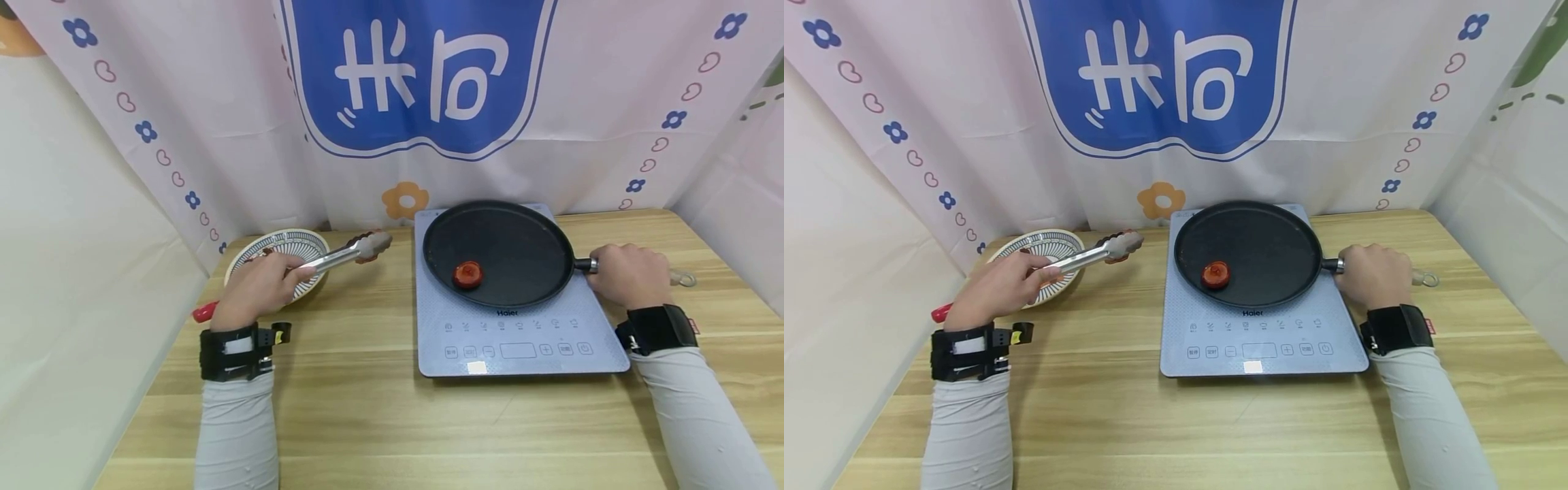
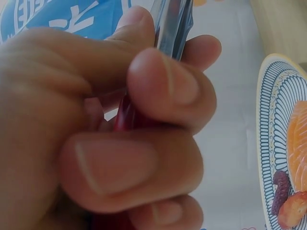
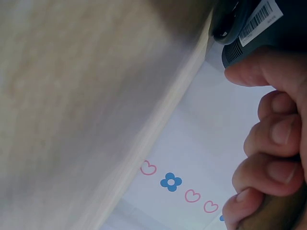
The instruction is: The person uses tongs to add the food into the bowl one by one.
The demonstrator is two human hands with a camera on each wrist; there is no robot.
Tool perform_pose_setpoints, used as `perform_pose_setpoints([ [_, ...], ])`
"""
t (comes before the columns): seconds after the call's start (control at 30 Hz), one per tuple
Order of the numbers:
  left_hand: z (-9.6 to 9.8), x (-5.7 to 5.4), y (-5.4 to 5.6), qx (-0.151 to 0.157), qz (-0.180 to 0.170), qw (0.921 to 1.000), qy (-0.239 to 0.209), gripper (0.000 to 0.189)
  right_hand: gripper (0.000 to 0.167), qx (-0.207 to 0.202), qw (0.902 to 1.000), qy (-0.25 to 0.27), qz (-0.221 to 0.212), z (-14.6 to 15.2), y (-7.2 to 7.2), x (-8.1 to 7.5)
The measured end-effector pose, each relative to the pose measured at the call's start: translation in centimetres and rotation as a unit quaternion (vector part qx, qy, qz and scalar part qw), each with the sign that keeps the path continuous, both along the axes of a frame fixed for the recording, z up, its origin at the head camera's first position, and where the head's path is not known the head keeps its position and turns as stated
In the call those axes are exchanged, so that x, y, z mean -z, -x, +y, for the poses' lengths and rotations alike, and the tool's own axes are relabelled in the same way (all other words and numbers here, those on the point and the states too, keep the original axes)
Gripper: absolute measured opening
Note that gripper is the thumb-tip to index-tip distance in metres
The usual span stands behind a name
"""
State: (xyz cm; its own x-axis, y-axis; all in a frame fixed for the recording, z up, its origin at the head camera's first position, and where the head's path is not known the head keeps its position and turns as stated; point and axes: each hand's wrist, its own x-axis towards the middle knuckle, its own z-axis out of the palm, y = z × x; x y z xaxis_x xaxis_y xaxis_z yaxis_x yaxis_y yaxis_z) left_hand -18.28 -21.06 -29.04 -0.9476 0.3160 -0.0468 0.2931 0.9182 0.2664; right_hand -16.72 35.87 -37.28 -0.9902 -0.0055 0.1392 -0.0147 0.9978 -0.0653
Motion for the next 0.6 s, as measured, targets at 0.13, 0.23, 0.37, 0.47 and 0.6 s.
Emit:
perform_pose_setpoints([
  [0.13, 0.18, -0.06, -0.05, -0.004, -0.002, 1.0, 0.006, 0.03, 0.014, 0.0, 1.0, -0.001, -0.006, -0.01, -0.05, -0.06],
  [0.23, 0.38, -0.05, -0.06, -0.005, -0.003, 0.9999, 0.009, 0.031, 0.014, -0.001, 1.0, -0.001, -0.006, -0.07, -0.1, -0.08],
  [0.37, 0.69, -0.05, -0.06, -0.004, -0.002, 0.9999, 0.012, 0.032, 0.013, -0.006, 1.0, -0.004, -0.002, -0.04, -0.16, -0.07],
  [0.47, 0.89, 0.0, -0.04, -0.002, 0.003, 0.9999, 0.015, 0.032, 0.013, -0.007, 1.0, -0.005, 0.0, -0.08, -0.2, -0.06],
  [0.6, 1.0, 0.05, -0.11, -0.004, 0.008, 0.9998, 0.018, 0.034, 0.013, -0.006, 1.0, -0.005, -0.001, -0.18, -0.18, -0.13],
])
